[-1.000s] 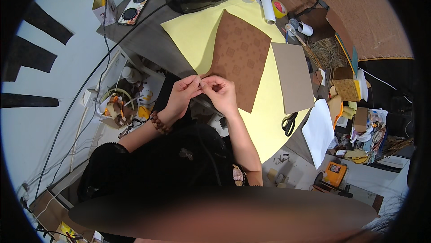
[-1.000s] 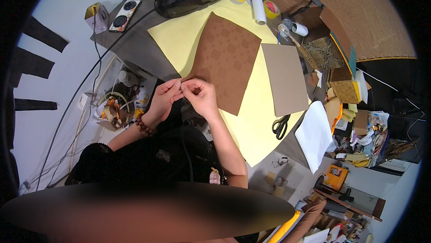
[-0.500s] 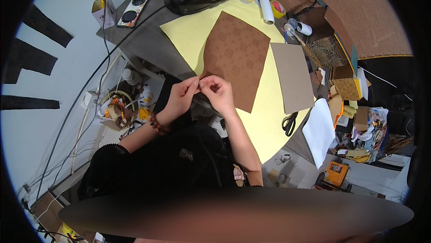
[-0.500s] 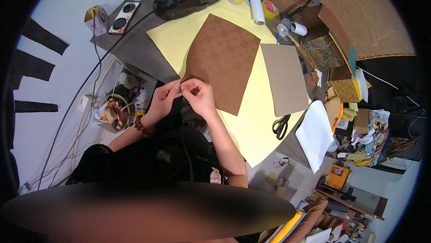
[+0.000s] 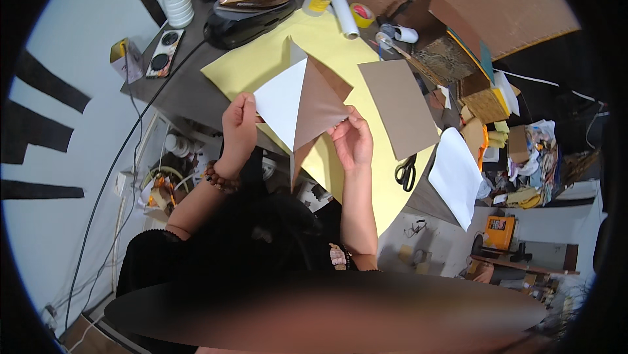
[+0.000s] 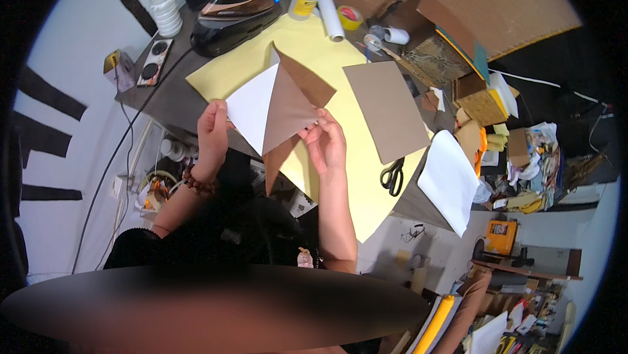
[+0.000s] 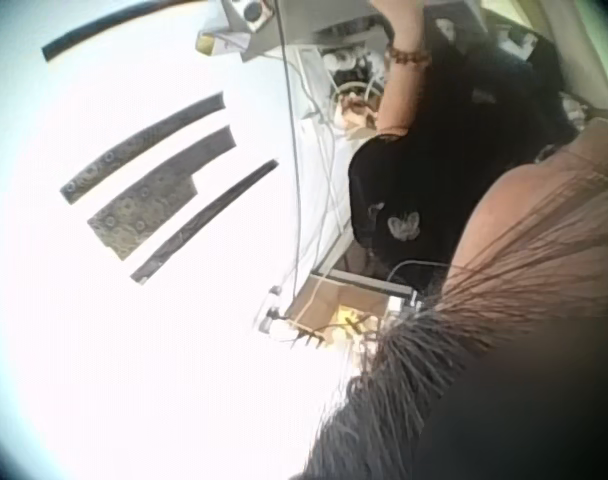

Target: The person applies glue to small brown paper strips and attaches them to a larger brown paper sheet using a brush. They then place a white sheet on top and press it with an iron.

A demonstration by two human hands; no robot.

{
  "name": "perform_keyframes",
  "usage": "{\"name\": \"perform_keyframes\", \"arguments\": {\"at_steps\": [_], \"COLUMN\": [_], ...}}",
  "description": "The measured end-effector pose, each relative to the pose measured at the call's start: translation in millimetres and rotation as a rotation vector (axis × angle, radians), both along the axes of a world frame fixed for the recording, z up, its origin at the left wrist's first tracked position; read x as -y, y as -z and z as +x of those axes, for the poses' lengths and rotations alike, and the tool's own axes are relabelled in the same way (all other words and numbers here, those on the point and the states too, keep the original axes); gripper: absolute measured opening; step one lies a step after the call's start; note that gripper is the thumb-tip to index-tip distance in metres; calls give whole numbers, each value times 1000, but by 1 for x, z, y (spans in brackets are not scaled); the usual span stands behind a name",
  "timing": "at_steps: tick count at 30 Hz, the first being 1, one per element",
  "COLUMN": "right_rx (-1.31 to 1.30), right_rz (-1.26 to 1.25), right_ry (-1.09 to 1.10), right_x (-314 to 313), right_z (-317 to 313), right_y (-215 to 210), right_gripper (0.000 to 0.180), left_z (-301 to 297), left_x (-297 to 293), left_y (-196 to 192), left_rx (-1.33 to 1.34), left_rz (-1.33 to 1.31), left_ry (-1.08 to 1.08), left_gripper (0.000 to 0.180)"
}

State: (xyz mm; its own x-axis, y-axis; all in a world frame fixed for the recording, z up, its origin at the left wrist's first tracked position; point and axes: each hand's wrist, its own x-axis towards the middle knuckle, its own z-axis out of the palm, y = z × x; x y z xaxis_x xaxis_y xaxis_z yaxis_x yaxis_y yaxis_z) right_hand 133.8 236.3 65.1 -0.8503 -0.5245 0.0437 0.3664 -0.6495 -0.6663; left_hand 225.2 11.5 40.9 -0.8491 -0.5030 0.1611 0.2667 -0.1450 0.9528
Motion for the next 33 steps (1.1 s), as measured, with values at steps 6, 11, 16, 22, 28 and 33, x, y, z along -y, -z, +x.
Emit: {"name": "perform_keyframes", "arguments": {"at_steps": [6,11,16,22,28,33], "right_rx": [88,157,266,294,281,330], "right_rz": [-163,-390,-247,175,334,272], "right_ry": [130,416,512,817,759,827], "right_x": [-50,-84,-133,-161,-175,-172], "right_z": [-14,-3,25,31,28,20], "right_y": [22,46,52,64,65,63], "right_gripper": [23,45,57,26,17,17], "left_z": [-51,-93,-116,-141,-257,-250], "left_x": [-47,-152,-230,-210,-82,-48], "left_y": [-29,-41,-24,25,52,34], "left_rx": [-61,-217,-19,-266,322,324], "left_rz": [-123,-215,-186,-498,-780,-793], "left_ry": [108,357,767,557,143,456], "left_gripper": [28,15,14,14,68,65]}}
